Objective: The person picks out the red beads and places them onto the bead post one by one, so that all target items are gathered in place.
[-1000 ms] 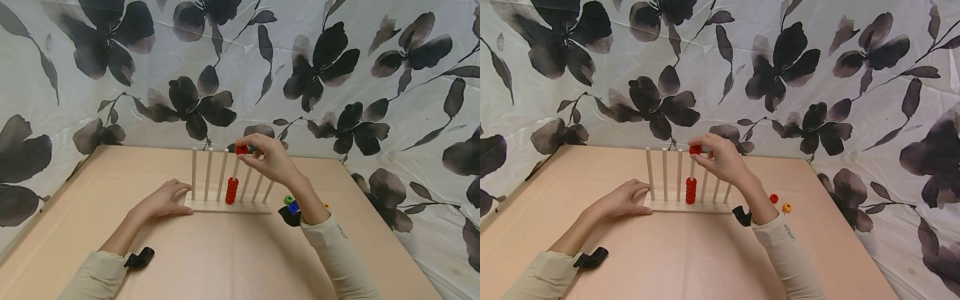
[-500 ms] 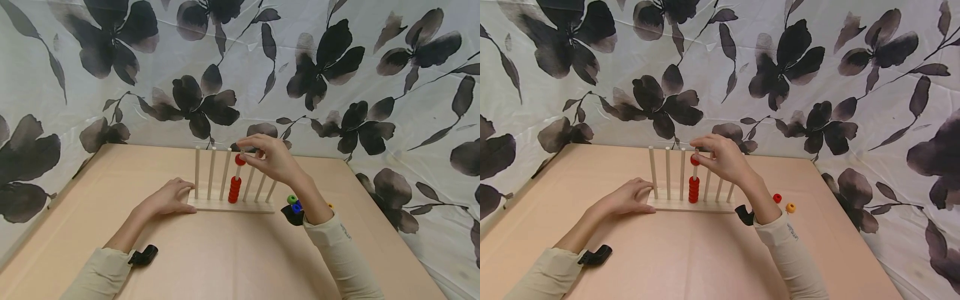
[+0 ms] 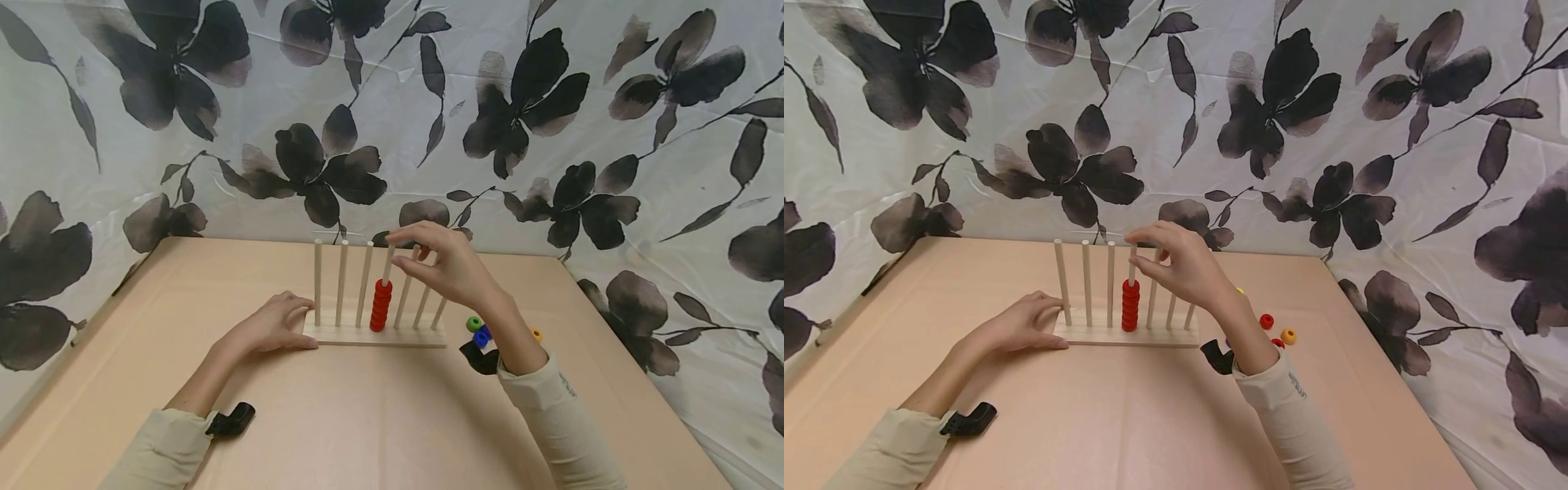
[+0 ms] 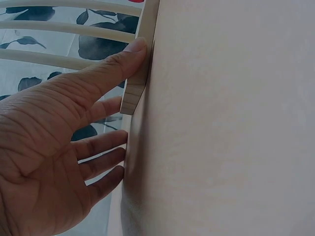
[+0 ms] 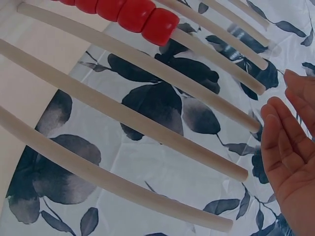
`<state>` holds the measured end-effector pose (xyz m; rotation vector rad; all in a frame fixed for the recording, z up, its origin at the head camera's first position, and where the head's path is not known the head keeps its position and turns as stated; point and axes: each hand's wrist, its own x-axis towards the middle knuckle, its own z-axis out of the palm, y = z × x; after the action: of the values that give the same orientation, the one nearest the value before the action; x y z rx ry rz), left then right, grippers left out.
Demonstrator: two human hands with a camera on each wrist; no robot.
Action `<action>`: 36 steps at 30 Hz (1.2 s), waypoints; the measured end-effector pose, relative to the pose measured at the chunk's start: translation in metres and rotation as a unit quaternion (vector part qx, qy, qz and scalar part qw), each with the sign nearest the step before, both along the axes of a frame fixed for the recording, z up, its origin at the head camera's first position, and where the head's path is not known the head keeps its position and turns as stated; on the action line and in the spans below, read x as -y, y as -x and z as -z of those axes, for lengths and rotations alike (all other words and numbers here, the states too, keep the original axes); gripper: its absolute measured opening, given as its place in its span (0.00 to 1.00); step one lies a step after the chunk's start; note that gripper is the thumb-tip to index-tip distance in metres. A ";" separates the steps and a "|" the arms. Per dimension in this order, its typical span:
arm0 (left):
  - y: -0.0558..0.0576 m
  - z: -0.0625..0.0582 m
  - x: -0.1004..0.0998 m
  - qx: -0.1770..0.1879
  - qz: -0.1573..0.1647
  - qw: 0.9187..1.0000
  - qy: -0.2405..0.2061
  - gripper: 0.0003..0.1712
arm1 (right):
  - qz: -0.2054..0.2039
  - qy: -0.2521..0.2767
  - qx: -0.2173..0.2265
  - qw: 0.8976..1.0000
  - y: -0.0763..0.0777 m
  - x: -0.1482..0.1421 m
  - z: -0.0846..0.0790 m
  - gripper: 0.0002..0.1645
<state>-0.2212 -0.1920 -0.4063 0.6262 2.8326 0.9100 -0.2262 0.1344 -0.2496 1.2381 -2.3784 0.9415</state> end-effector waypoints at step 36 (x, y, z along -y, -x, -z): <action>0.000 0.002 0.001 -0.003 -0.003 1.000 0.000 0.45 | 0.050 0.033 -0.002 0.998 -0.038 -0.052 0.024 0.20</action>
<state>-0.2211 -0.1931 -0.4083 0.6226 2.8405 0.9091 -0.1885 0.1865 -0.2738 1.0854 -2.3625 0.9772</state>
